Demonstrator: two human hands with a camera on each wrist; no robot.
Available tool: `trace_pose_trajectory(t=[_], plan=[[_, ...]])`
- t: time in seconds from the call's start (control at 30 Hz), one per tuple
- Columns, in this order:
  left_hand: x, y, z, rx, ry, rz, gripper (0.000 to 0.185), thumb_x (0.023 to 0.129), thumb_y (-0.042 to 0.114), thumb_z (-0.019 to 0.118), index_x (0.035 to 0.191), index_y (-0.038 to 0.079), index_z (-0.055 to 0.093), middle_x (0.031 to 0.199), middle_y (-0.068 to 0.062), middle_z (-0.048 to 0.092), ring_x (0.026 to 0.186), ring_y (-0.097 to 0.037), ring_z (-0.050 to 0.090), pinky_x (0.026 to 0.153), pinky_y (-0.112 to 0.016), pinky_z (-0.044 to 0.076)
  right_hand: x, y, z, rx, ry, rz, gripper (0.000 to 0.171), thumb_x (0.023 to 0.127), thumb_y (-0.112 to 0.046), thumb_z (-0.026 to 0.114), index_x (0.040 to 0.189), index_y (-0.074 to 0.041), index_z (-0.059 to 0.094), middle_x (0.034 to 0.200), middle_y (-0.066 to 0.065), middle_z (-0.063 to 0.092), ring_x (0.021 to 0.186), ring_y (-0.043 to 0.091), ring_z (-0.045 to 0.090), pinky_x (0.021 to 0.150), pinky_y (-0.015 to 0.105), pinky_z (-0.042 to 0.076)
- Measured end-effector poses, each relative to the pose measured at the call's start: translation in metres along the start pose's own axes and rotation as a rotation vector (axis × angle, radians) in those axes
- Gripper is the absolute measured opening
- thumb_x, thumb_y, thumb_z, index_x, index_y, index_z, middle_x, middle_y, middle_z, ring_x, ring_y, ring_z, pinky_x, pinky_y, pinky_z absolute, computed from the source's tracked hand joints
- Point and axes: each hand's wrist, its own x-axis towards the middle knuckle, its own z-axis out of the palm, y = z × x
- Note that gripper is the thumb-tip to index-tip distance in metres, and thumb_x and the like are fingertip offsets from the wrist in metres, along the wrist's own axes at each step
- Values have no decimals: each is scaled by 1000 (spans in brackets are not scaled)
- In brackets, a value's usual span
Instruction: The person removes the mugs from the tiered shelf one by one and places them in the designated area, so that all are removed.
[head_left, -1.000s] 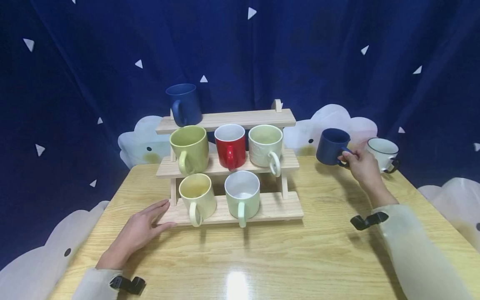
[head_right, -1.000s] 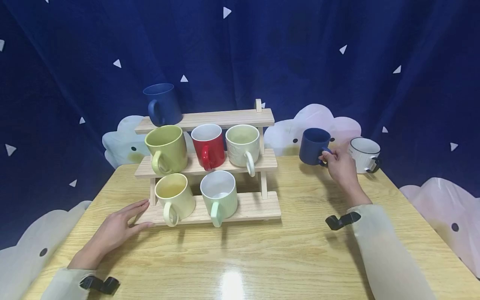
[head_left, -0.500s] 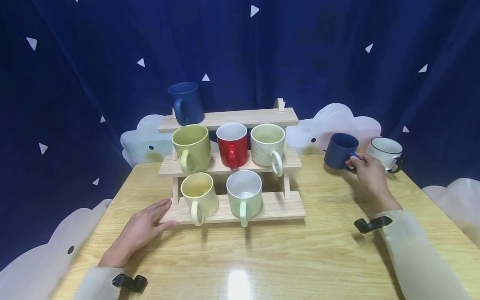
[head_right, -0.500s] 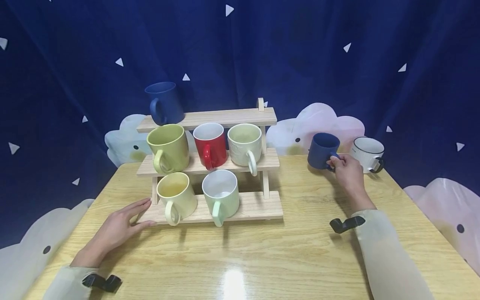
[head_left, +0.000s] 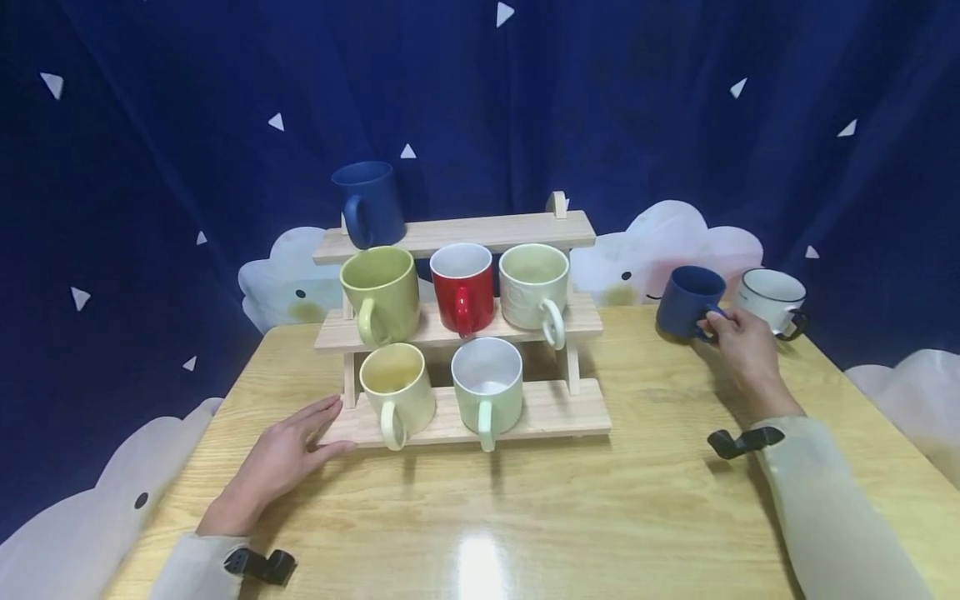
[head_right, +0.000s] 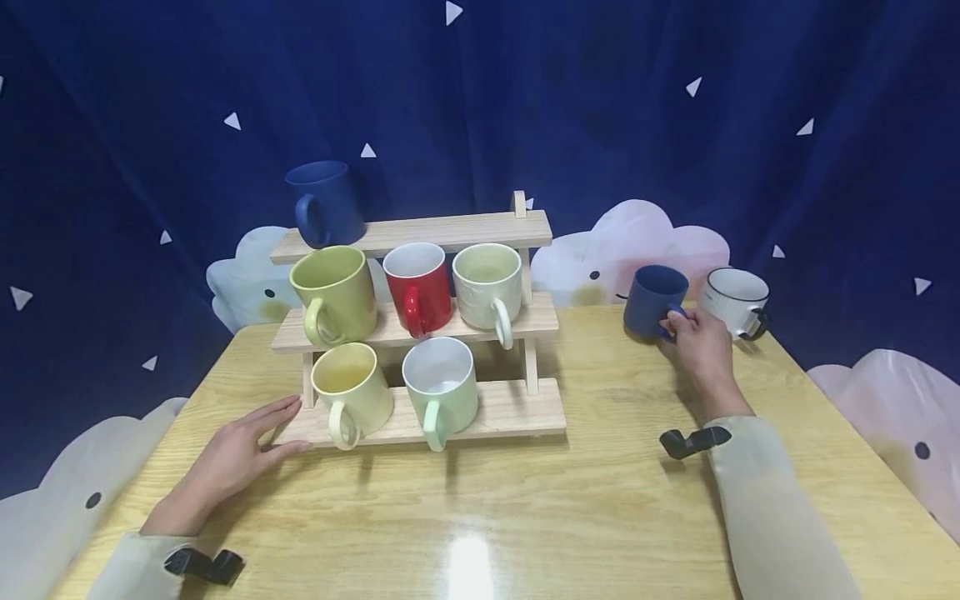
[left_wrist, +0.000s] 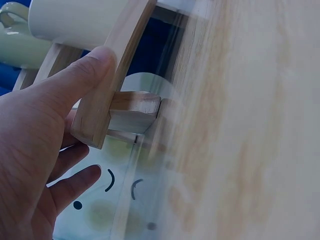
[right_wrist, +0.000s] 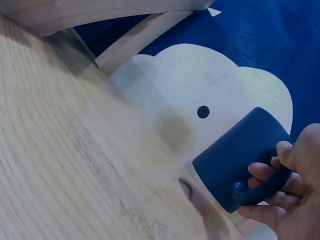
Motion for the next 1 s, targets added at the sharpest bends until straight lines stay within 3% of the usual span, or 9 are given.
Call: trace_pose_trajectory(t=[0.23, 0.8, 1.0], plan=[[1, 0, -1, -4, 7, 3, 69, 84, 49, 73, 135, 5, 58, 140, -11, 55, 124, -36, 54, 101, -55, 43, 1, 4, 1, 6, -22, 26, 48, 105, -40, 39, 110, 4, 58, 116, 24, 65, 103, 28, 57, 75, 29, 43], [0, -1, 0, 7, 20, 7, 71, 83, 51, 73, 135, 4, 58, 140, -11, 55, 123, -37, 54, 100, -55, 43, 3, 24, 5, 9, -9, 51, 51, 106, -39, 37, 117, 7, 58, 118, 28, 62, 111, 37, 55, 90, 48, 43], [0, 0, -1, 0, 8, -2, 71, 84, 51, 72, 136, 5, 58, 140, -11, 54, 124, -36, 53, 102, -54, 42, 5, 27, 6, 38, -2, 64, 53, 105, -42, 40, 122, 6, 58, 116, 19, 67, 111, 28, 57, 91, 43, 45]])
